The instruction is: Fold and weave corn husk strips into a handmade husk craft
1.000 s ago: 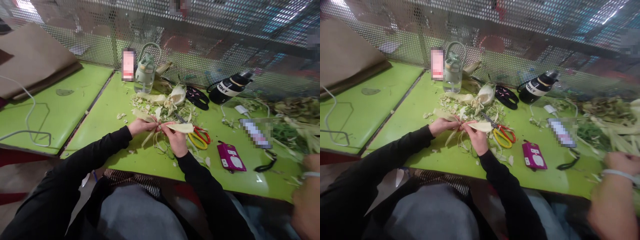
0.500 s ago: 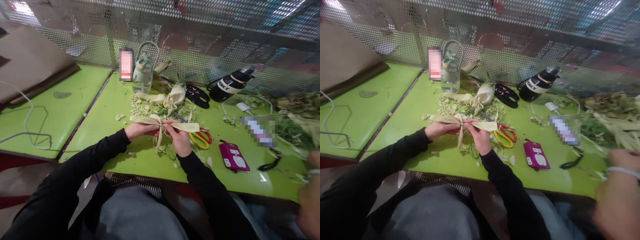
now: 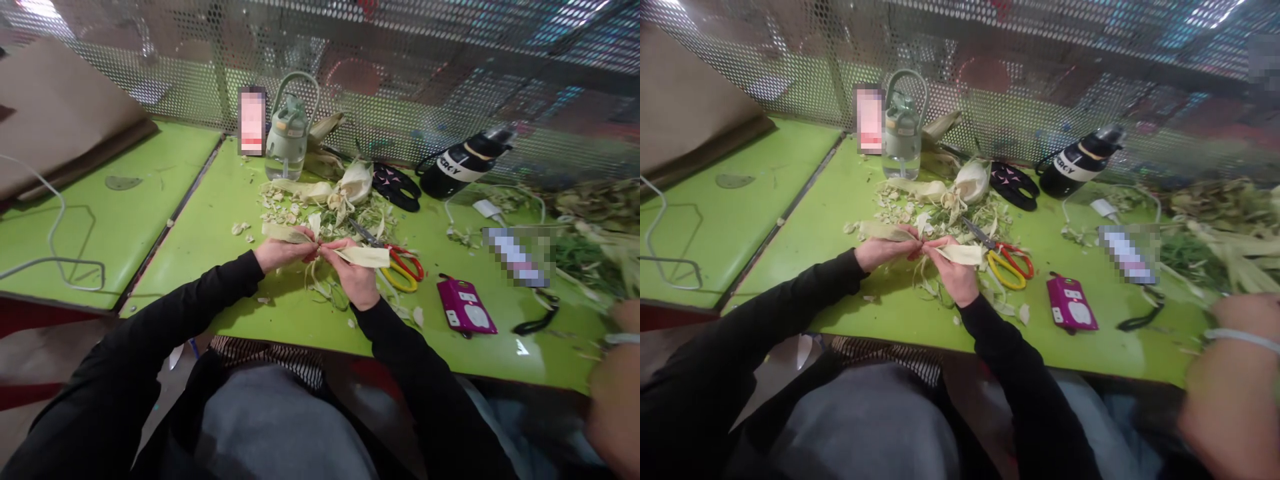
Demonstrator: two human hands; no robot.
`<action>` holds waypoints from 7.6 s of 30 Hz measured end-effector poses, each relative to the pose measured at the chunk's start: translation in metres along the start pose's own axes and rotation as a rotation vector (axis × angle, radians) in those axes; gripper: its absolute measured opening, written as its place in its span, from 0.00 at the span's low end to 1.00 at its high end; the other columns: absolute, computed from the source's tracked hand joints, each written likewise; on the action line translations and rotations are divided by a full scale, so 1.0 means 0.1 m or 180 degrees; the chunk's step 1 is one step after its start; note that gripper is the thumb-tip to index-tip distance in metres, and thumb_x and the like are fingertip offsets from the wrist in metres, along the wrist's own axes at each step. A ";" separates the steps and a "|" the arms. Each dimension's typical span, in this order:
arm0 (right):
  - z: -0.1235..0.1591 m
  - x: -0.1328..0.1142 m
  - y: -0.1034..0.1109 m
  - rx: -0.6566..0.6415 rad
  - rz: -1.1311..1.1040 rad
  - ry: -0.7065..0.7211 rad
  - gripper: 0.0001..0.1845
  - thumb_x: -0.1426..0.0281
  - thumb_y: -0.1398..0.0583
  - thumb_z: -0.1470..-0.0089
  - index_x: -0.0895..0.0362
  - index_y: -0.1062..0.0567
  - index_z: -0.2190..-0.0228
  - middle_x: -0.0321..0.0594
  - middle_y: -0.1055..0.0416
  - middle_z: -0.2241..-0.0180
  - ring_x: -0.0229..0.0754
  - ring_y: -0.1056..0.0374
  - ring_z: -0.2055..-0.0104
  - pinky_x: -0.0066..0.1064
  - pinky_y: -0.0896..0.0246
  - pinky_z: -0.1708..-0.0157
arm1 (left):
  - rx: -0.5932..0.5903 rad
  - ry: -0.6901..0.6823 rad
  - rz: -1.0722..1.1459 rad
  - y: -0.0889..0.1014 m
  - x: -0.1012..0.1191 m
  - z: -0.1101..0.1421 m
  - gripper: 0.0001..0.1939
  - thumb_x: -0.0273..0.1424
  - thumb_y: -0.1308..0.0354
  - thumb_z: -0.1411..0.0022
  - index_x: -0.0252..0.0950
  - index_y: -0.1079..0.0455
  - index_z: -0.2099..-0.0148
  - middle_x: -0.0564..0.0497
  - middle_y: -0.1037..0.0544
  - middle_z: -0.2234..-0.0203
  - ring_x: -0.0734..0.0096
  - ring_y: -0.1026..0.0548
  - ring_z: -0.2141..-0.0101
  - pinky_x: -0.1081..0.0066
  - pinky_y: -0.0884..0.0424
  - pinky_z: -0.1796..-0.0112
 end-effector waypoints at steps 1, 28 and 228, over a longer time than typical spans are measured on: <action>-0.02 0.05 0.00 -0.0004 -0.0149 -0.0107 0.17 0.52 0.33 0.47 0.53 0.24 0.70 0.34 0.26 0.73 0.39 0.31 0.70 0.33 0.32 0.64 | -0.0018 0.0093 0.0102 0.00 -0.02 0.00 0.03 0.22 0.40 0.39 0.31 0.32 0.65 0.55 0.23 0.78 0.80 0.25 0.77 0.78 0.28 0.70; -0.01 0.24 -0.05 0.0153 -0.1308 -0.0483 0.20 0.51 0.29 0.53 0.52 0.23 0.66 0.32 0.24 0.71 0.32 0.28 0.73 0.25 0.32 0.71 | -0.0186 0.0400 0.0888 -0.07 -0.18 0.06 0.12 0.23 0.30 0.44 0.30 0.28 0.58 0.47 0.16 0.65 0.71 0.17 0.63 0.64 0.22 0.52; 0.32 -0.73 -0.22 0.0156 0.2499 0.2590 0.04 0.66 0.35 0.40 0.53 0.24 0.65 0.40 0.21 0.65 0.46 0.30 0.61 0.39 0.38 0.60 | 0.0226 0.0154 -0.0637 0.08 0.05 0.04 0.09 0.14 0.38 0.45 0.30 0.33 0.69 0.60 0.29 0.82 0.85 0.30 0.80 0.81 0.31 0.74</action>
Point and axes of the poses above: each hand's wrist, its own z-axis away from the middle knuckle, its own y-axis out of the back of the hand, x = y × z, the point moved 9 cm from there along -z, towards the middle knuckle
